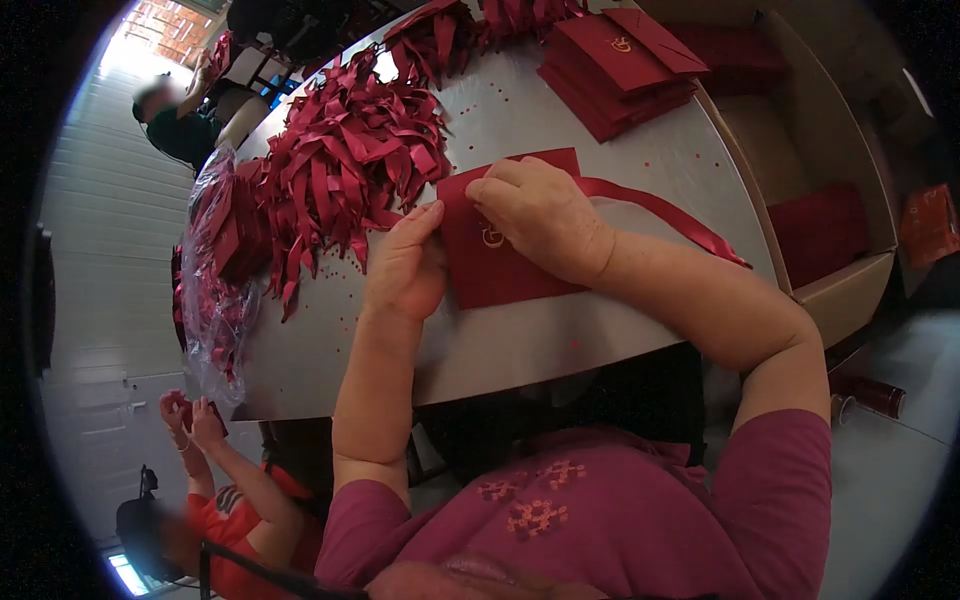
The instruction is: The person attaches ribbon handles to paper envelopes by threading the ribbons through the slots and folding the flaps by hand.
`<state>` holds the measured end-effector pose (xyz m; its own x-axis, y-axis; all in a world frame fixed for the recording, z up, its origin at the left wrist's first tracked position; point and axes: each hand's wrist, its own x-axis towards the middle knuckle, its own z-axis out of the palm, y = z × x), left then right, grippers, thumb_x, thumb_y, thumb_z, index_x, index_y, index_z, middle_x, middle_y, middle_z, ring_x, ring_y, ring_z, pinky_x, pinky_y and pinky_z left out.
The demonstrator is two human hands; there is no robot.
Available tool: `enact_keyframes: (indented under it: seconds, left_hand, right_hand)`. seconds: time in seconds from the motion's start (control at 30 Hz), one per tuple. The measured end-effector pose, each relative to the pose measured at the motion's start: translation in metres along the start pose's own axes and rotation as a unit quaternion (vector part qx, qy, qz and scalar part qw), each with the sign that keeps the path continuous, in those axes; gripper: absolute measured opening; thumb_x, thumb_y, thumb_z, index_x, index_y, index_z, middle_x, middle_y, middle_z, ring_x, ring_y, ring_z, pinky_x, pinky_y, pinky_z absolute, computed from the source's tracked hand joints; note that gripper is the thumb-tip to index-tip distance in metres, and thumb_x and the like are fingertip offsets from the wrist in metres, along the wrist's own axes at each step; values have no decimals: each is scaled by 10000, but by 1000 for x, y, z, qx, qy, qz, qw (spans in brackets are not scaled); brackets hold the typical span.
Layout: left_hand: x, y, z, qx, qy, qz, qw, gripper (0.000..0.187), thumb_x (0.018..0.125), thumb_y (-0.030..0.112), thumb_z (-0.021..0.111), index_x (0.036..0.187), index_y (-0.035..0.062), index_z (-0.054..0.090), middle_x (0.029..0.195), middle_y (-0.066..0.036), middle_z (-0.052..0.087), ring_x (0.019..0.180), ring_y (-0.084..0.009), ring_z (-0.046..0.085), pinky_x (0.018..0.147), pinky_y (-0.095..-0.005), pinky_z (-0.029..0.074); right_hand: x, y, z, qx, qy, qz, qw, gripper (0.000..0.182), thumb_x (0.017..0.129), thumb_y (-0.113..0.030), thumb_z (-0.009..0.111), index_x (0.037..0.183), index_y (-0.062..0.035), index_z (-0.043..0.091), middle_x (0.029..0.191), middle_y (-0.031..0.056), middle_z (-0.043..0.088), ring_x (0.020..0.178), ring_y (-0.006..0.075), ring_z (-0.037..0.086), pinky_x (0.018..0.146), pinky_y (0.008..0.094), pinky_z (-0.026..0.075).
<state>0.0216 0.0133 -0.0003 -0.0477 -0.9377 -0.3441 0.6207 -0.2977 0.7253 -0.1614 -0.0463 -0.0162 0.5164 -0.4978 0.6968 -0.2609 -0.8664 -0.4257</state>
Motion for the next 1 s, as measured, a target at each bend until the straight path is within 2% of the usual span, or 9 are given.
enact_keyframes:
  seconds: [0.17, 0.33, 0.47, 0.67, 0.83, 1.0]
  left_hand:
    - [-12, 5, 14, -16, -10, -9, 1000, 227, 987, 151, 516, 1143, 6, 596, 1119, -83, 653, 1032, -185, 617, 962, -346, 481]
    - [-10, 2, 14, -45, -59, 16, 997, 231, 991, 152, 512, 1157, 14, 594, 1106, -77, 652, 1018, -177, 619, 947, -342, 491]
    - [-8, 2, 13, -42, -35, 10, 998, 231, 992, 149, 509, 1165, 20, 594, 1107, -78, 654, 1016, -179, 623, 939, -341, 495]
    - [-10, 3, 15, -55, -57, -2, 997, 220, 992, 135, 503, 1159, 20, 589, 1113, -82, 651, 1038, -189, 624, 942, -349, 496]
    - [-13, 2, 18, -72, -75, -7, 995, 202, 991, 132, 506, 1152, 35, 580, 1140, -83, 635, 1032, -190, 619, 943, -353, 497]
    - [-14, 0, 20, -62, -54, -7, 997, 189, 986, 131, 519, 1140, 41, 582, 1120, -75, 639, 1014, -182, 620, 938, -343, 497]
  right_hand:
    - [6, -6, 0, 49, 43, 10, 998, 191, 793, 37, 668, 960, -35, 612, 864, 99, 580, 768, 282, 594, 658, 347, 486]
    - [6, -3, -1, 87, 42, 55, 994, 129, 838, 19, 647, 946, -32, 598, 868, 105, 573, 762, 276, 583, 663, 332, 472]
    - [8, -4, -5, 142, 55, 91, 984, 70, 881, -5, 624, 936, -28, 587, 861, 94, 567, 770, 242, 559, 688, 302, 445]
    - [9, -7, -9, 193, 38, 105, 975, 51, 886, -13, 626, 914, -26, 586, 846, 79, 559, 753, 224, 534, 681, 300, 433]
    - [15, -14, -12, 134, 46, 75, 987, 56, 870, -18, 645, 884, -29, 592, 807, 81, 553, 730, 231, 531, 666, 314, 436]
    - [16, -15, -13, 104, 50, 47, 992, 61, 860, -23, 656, 867, -31, 595, 777, 82, 546, 716, 242, 528, 653, 323, 435]
